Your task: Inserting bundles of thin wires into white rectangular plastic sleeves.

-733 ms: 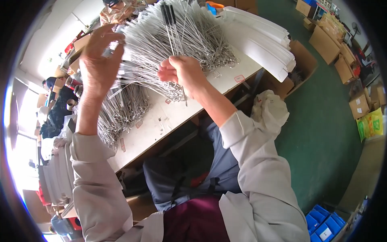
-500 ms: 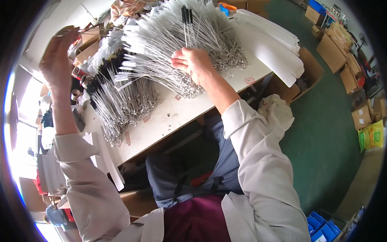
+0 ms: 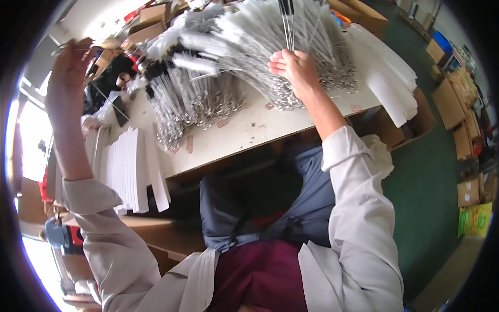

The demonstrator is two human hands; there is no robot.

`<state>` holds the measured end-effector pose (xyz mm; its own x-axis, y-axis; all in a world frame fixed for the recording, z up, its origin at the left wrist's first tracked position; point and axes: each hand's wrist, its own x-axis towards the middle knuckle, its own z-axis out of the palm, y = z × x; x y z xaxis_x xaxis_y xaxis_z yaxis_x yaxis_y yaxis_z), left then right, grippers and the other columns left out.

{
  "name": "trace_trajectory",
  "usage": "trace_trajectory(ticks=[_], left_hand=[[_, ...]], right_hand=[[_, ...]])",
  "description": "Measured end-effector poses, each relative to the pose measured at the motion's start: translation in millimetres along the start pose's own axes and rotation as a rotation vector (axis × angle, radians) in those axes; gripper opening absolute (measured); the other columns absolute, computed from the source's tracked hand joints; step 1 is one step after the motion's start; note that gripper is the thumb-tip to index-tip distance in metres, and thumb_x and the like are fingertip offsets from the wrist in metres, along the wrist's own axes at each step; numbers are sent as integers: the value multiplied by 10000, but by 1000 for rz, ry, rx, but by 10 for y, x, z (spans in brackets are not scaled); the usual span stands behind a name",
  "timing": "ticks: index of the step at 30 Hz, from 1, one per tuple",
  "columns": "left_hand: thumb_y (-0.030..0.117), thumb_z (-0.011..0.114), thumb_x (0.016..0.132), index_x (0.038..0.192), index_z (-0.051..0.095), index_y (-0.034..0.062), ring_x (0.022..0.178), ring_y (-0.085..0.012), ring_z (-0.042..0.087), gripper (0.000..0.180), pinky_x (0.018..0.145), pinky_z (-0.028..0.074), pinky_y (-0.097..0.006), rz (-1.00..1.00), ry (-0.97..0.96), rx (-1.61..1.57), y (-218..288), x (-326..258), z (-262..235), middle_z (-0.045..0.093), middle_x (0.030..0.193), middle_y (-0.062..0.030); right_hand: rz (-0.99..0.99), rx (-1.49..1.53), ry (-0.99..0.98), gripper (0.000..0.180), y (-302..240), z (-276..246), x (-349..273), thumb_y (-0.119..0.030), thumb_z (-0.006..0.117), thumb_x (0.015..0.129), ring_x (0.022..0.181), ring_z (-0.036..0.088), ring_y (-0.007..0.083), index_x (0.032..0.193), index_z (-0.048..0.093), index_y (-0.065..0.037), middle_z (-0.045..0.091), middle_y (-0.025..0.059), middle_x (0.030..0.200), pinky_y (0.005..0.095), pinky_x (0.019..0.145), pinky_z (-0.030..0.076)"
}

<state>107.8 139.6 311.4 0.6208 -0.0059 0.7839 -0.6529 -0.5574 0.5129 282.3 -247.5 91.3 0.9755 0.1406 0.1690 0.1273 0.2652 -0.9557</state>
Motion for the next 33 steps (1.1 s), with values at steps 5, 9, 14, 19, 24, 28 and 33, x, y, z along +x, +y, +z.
trace_trajectory(ticks=[5,9,14,19,24,28,33], left_hand=[[131,483,1084,1173,650,-105,1014,-309,735,302,941,609,-405,-380,17,-539,315,-702,684,733,1073,-230],[156,519,1082,1077,683,-29,886,-287,756,247,849,623,-393,-558,24,-763,313,-1169,1093,753,985,-195],[139,517,1082,1092,654,-20,914,-279,734,210,872,609,-422,-626,122,-1027,182,-1600,1293,733,968,-171],[119,506,1084,1111,639,-6,913,-267,726,184,894,611,-462,-596,253,-1192,-41,-1859,1406,723,966,-156],[116,533,1076,1075,651,14,913,-255,725,156,901,614,-471,-692,385,-1243,-188,-2092,1468,721,956,-140],[100,562,1048,1093,640,0,928,-269,710,134,922,574,-453,-749,279,-1012,-145,-2195,1370,711,988,-143],[79,611,1001,1058,679,-12,895,-245,729,128,872,596,-377,-827,219,-811,-141,-2262,1255,731,990,-158]], right_hand=[[6,-89,-375,370,-151,462,-540,-247,479,1118,1031,747,291,1123,679,65,737,215,1116,408,928,623],[51,-6,-584,365,-50,903,-989,-260,503,1114,996,749,253,1099,706,43,750,188,1070,380,913,626],[119,81,-695,421,253,1220,-1432,-313,508,1115,1086,733,255,1148,688,66,741,181,1120,375,1006,576],[459,282,-749,377,321,1105,-1706,-294,528,1108,892,762,250,1179,653,55,747,173,1019,350,842,633],[500,156,-764,398,393,928,-1847,-341,510,1114,730,737,179,1197,663,17,750,138,934,289,663,610],[439,103,-725,416,478,760,-1889,-364,502,1119,584,599,76,1208,681,0,694,48,784,226,531,485],[299,-209,-593,393,545,636,-1957,-362,537,1107,571,516,60,1101,735,-23,610,-2,686,242,521,420]])
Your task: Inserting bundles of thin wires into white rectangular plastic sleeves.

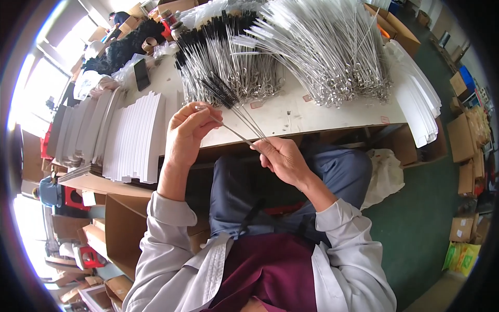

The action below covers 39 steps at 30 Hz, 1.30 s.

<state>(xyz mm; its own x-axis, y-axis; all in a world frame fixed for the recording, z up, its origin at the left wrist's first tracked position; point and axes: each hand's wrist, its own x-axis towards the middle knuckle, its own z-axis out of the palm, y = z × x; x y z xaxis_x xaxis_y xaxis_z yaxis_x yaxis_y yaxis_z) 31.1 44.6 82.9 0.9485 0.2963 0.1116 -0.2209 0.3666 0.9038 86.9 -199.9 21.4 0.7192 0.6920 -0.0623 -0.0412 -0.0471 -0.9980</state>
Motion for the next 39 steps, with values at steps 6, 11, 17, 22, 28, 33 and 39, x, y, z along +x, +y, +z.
trace_trajectory(ticks=[6,11,17,22,28,33,39], left_hand=[[55,703,941,1001,734,-45,780,-119,681,121,730,569,-270,-65,-60,543,185,-13,-172,717,854,-60],[59,707,934,947,733,-50,732,-87,631,113,691,511,-257,349,-4,1151,199,-41,-135,720,850,-27],[62,671,965,946,725,-48,692,-135,682,124,645,572,-282,54,18,687,141,-51,-265,728,827,-105],[139,655,1015,1029,684,-19,719,-219,746,161,648,625,-329,-86,94,190,22,-67,-275,749,866,-163],[120,617,1038,1041,678,-22,784,-251,767,154,660,637,-342,6,119,109,-37,-101,-253,752,923,-174],[95,608,1041,1045,678,-23,802,-261,771,137,657,646,-347,38,152,44,-138,-135,-287,749,934,-174],[88,629,1031,1049,680,-25,793,-255,769,125,644,642,-331,42,221,27,-210,-181,-260,740,911,-161]], right_hand=[[-169,-337,106,396,77,-71,-29,-344,540,1109,604,474,73,1100,728,5,547,-7,656,270,563,403],[-196,-543,166,366,159,-142,-31,-321,541,1107,602,494,95,1091,722,-4,542,8,648,291,569,418],[-227,-473,194,415,44,-61,-87,-340,533,1100,590,589,310,927,646,20,588,149,659,400,573,453],[-291,-436,112,390,46,14,-115,-326,525,1106,614,606,244,1041,683,25,610,119,695,358,593,482],[-102,-324,12,398,119,9,-195,-327,498,1122,623,578,125,1139,702,14,600,52,696,299,599,493],[8,-135,-78,471,223,14,-230,-417,475,1122,595,522,57,1157,712,-11,548,-7,672,237,557,456],[100,-26,-136,525,249,33,-268,-475,450,1117,551,469,49,1148,712,-21,508,-25,667,234,512,413]])
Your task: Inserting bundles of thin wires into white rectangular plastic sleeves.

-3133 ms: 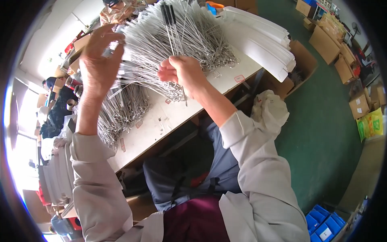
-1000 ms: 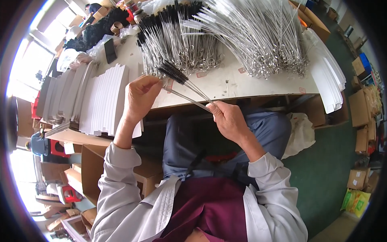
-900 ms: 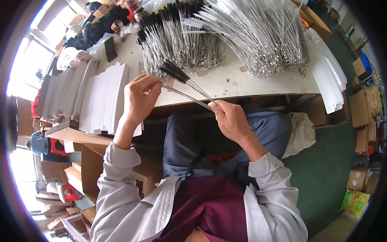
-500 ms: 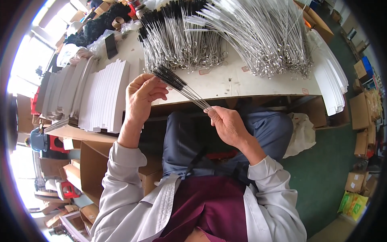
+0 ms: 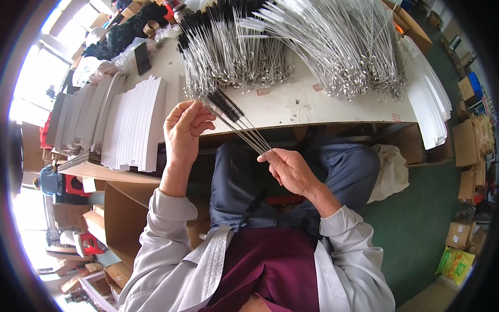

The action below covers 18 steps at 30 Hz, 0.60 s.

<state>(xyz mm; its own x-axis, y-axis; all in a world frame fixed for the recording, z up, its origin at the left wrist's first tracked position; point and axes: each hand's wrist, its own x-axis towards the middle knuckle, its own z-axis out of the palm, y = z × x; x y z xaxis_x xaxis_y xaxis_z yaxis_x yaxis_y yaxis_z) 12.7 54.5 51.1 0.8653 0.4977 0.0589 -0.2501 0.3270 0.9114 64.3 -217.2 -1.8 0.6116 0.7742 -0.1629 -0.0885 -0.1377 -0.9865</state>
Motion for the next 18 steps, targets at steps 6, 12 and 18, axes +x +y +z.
trace_trajectory(ticks=[6,12,18], left_hand=[[117,665,1024,1041,670,-44,792,-227,759,162,651,638,-329,45,22,87,-76,-66,15,735,899,-136],[-41,745,844,1081,728,20,785,-314,727,245,704,589,-369,992,-208,1189,-24,-275,114,724,952,-138],[201,790,933,1154,677,-39,677,-185,701,345,630,572,-303,183,17,839,-93,-591,149,695,814,-109]], right_hand=[[-11,-72,18,567,33,3,-28,-519,468,1101,595,421,65,1086,718,-10,442,-33,667,258,548,383],[-17,-122,41,566,110,-10,-54,-509,473,1103,597,403,67,992,725,-15,416,-37,633,272,545,365],[-50,-143,95,512,132,-26,-79,-461,497,1108,575,378,60,948,725,-31,409,-39,610,282,520,344]])
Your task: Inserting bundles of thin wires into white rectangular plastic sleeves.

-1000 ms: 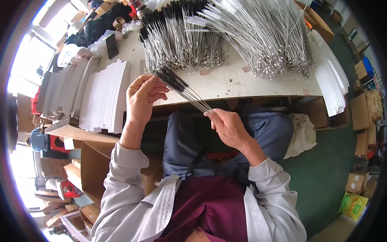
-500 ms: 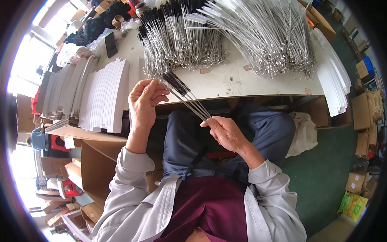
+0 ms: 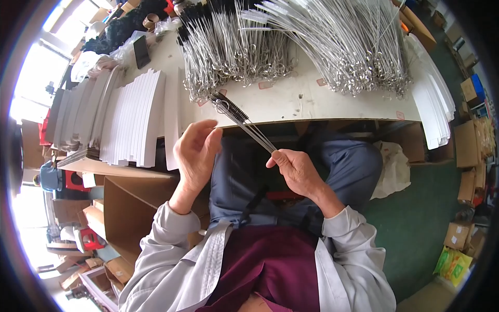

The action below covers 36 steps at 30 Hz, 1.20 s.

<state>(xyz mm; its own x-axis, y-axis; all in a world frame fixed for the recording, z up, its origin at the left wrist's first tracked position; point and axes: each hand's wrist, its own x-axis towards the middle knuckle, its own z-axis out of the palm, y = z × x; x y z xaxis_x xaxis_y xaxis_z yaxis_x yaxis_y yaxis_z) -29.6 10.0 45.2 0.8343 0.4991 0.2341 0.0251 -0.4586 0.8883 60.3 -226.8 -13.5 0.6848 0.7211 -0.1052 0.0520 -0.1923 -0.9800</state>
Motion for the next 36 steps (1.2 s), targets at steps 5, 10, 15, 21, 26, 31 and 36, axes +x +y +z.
trace_trajectory(ticks=[5,10,15,21,26,31,36], left_hand=[[386,692,1010,1148,663,-70,560,-176,653,477,516,552,-289,-462,-379,-614,-72,75,89,681,749,-110],[287,665,1033,1005,696,-30,503,-181,634,320,494,560,-304,-502,-311,-699,-227,45,312,664,671,-99],[306,679,1027,1015,682,-46,560,-196,669,352,526,571,-307,-502,-329,-678,-245,59,270,697,743,-129],[348,812,875,1215,674,-30,860,-339,732,527,803,581,-440,82,174,834,-533,270,-657,749,983,-192],[519,874,754,1152,606,-87,1049,-411,718,773,905,577,-454,-338,-121,1088,-603,397,-820,716,1099,-283],[264,750,795,1006,634,-82,915,-369,747,421,852,603,-449,-471,-67,770,-632,453,-971,728,1004,-277],[244,648,902,1126,613,-31,779,-238,710,356,642,616,-383,-599,27,-320,-702,223,-1099,682,855,-152]], right_hand=[[-26,-21,-74,480,-49,121,26,-423,513,1109,575,384,89,955,720,-18,445,-10,621,303,521,347],[-110,-179,-65,322,-66,141,45,-292,571,1090,560,527,207,1094,706,1,570,108,678,356,552,435],[-343,-438,138,340,-155,241,94,-88,596,1028,925,717,426,1361,605,-18,721,255,1030,428,750,578],[-339,-370,228,289,-77,126,102,-83,583,1047,1047,702,436,1315,636,11,721,270,1107,400,820,585],[-331,-329,188,288,-59,175,122,-121,578,1065,997,710,449,1310,640,16,723,273,1058,388,798,578],[-271,-315,152,291,-76,180,94,-128,579,1066,984,714,445,1312,639,16,725,272,1038,378,781,576],[-229,-293,127,292,-121,172,25,-129,579,1067,971,719,438,1315,637,15,728,265,1031,372,776,574]])
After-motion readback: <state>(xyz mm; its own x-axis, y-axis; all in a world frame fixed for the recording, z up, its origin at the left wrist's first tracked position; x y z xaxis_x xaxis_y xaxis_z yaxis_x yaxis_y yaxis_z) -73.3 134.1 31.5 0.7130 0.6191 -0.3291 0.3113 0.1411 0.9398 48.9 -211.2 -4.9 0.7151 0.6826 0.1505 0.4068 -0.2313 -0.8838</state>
